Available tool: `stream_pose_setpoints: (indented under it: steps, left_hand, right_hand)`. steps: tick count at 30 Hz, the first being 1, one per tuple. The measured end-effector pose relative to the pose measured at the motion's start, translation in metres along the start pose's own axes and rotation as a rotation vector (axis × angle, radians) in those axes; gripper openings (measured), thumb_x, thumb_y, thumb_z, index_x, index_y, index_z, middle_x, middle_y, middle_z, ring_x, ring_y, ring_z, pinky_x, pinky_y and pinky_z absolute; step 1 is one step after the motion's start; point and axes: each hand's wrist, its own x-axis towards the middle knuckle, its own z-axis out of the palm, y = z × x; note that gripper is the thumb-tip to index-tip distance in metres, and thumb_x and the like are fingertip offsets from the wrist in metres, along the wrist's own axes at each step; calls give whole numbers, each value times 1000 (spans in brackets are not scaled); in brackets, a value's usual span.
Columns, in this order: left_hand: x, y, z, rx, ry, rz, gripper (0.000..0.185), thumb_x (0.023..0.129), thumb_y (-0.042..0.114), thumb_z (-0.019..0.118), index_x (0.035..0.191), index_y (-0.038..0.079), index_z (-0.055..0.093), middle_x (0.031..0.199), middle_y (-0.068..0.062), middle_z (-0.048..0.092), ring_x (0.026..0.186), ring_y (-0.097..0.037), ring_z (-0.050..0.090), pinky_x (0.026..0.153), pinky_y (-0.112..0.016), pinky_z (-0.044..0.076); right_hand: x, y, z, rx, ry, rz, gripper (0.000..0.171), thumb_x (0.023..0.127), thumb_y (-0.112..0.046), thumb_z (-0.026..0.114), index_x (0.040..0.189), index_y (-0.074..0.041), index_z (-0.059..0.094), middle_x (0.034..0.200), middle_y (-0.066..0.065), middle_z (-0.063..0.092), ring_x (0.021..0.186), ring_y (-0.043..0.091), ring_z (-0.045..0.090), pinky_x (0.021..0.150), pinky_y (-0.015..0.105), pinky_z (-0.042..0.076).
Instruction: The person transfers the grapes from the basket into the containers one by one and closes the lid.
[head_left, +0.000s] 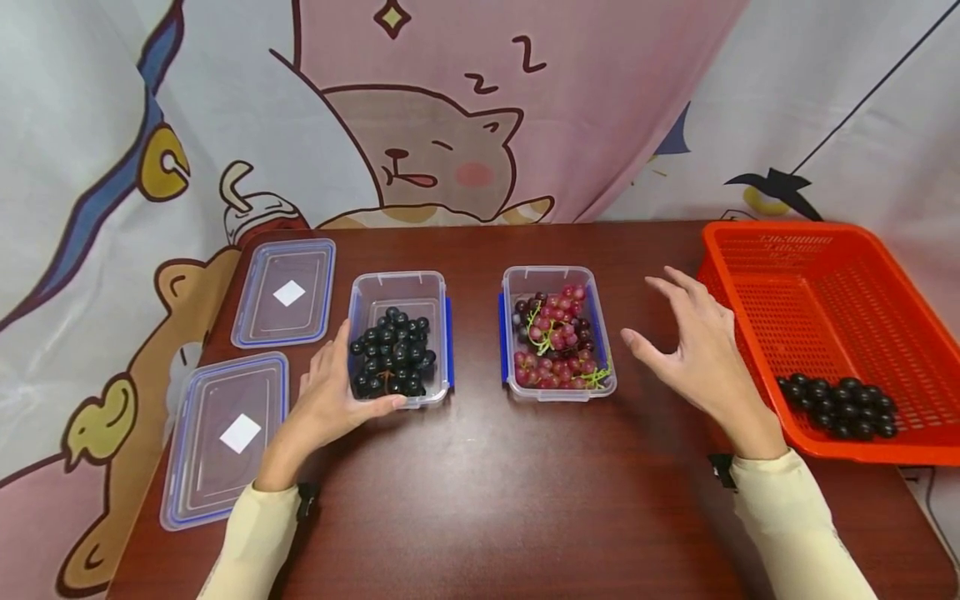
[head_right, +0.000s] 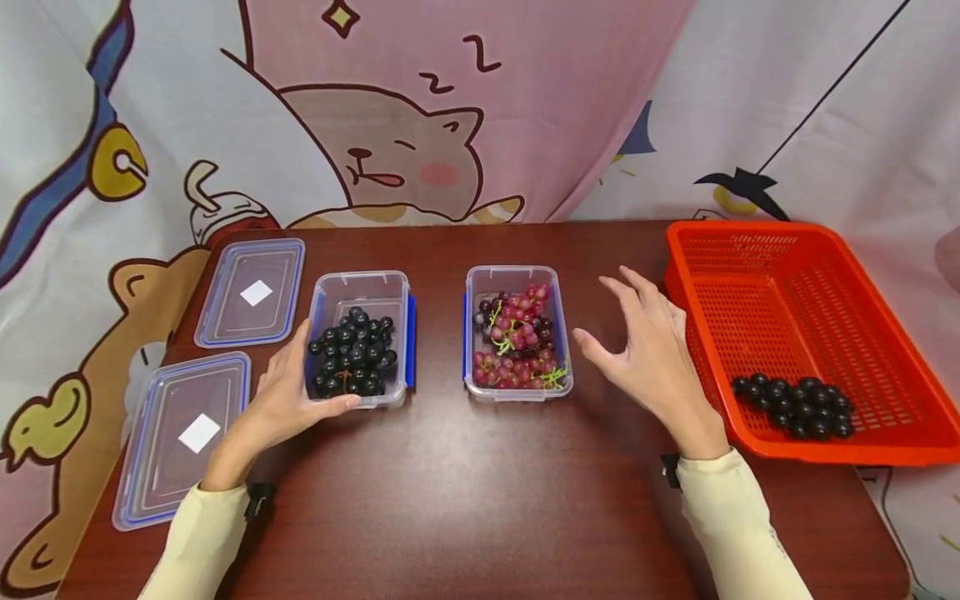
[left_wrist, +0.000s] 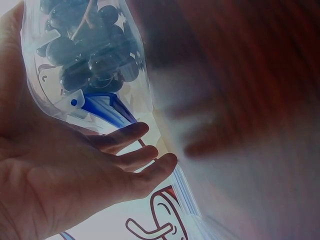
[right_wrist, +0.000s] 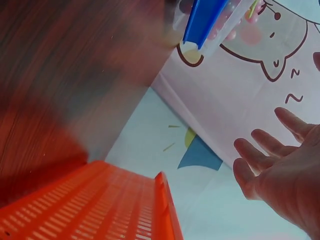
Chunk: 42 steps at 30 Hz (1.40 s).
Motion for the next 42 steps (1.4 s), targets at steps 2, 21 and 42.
stream_pose_setpoints:
  steps: [2, 21, 42]
  left_hand:
    - [0, 1, 0, -3, 0, 1, 147, 77, 60, 95, 176, 11, -2, 172, -34, 23, 158, -55, 18, 115, -83, 18]
    - [1, -1, 1, -18, 13, 15, 145, 77, 59, 96, 176, 11, 0, 173, -32, 23, 156, -55, 20, 114, -83, 18]
    - [-1, -1, 3, -30, -3, -10, 147, 78, 60, 95, 176, 14, -4, 173, -33, 20, 157, -56, 18, 115, -84, 14]
  right_hand:
    - [-1, 2, -3, 0, 8, 7, 83, 92, -46, 80, 161, -11, 52, 172, 19, 36, 152, 50, 36, 119, 78, 15]
    - [-22, 40, -35, 11, 106, 152, 67, 104, -33, 69, 162, -5, 49, 173, 18, 34, 149, 56, 35, 119, 80, 17]
    - [-48, 94, -56, -69, 37, 281, 66, 111, -29, 59, 166, 0, 39, 174, 28, 23, 149, 66, 28, 116, 83, 16]
